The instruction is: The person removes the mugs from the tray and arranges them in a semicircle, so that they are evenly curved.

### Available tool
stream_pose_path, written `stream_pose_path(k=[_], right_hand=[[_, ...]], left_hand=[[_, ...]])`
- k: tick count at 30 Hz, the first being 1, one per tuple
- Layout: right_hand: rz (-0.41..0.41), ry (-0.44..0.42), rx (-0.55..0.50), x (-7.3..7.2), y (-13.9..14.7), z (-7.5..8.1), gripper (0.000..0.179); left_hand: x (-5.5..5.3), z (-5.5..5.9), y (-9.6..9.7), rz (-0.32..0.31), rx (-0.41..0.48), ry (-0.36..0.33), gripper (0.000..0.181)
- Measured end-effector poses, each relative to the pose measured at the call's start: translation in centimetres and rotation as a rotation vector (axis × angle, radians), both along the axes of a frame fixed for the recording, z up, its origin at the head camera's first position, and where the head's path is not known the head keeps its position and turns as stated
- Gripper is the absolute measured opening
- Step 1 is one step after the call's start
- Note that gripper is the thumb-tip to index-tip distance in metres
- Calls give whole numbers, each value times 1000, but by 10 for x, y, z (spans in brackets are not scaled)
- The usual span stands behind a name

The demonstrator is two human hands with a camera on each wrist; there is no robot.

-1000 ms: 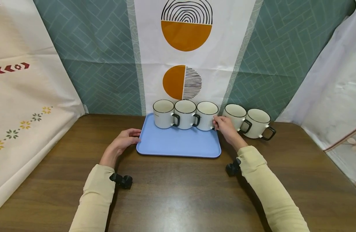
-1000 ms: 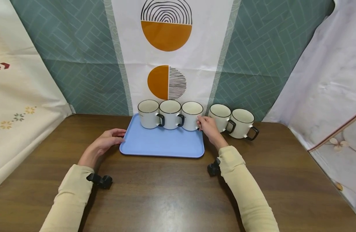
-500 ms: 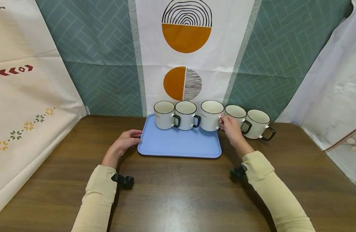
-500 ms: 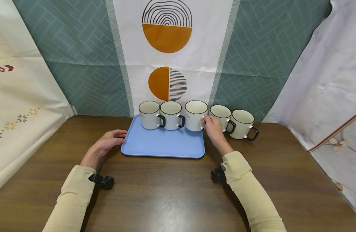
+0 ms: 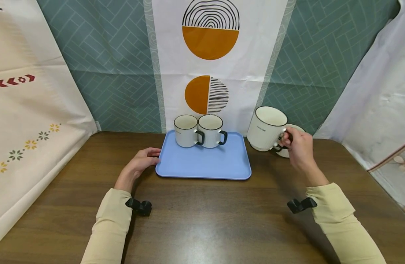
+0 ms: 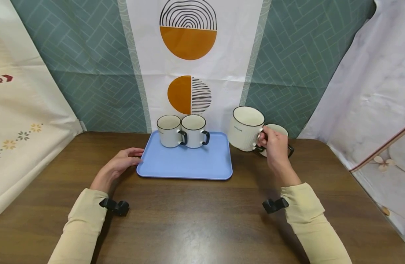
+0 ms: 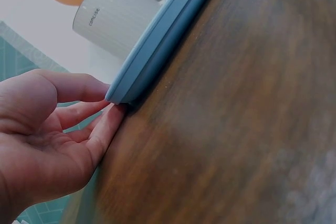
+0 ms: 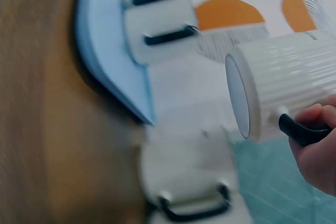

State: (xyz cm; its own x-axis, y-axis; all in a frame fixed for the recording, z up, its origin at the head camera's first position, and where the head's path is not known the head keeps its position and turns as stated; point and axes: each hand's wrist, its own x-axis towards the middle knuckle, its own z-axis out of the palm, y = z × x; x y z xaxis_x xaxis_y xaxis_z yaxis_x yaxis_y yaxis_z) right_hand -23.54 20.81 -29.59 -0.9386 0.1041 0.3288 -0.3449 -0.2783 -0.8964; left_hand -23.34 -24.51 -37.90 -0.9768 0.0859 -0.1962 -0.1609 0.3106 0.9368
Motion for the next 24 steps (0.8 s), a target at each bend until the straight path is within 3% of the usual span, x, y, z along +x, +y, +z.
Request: stream_pose_path(k=[7, 13, 20, 24], right_hand=[[-21, 91, -164, 0, 46, 28, 45], [-50, 86, -307, -7, 88, 40, 45], [-162, 40, -389, -15, 126, 28, 41], [-161, 9, -408, -16, 144, 11, 43]], left_hand=[[0, -1, -1, -3, 8, 4, 51], [0, 0, -3, -4, 10, 11, 51], [0, -1, -3, -19, 16, 37, 51], [-1, -2, -1, -22, 22, 33, 51]])
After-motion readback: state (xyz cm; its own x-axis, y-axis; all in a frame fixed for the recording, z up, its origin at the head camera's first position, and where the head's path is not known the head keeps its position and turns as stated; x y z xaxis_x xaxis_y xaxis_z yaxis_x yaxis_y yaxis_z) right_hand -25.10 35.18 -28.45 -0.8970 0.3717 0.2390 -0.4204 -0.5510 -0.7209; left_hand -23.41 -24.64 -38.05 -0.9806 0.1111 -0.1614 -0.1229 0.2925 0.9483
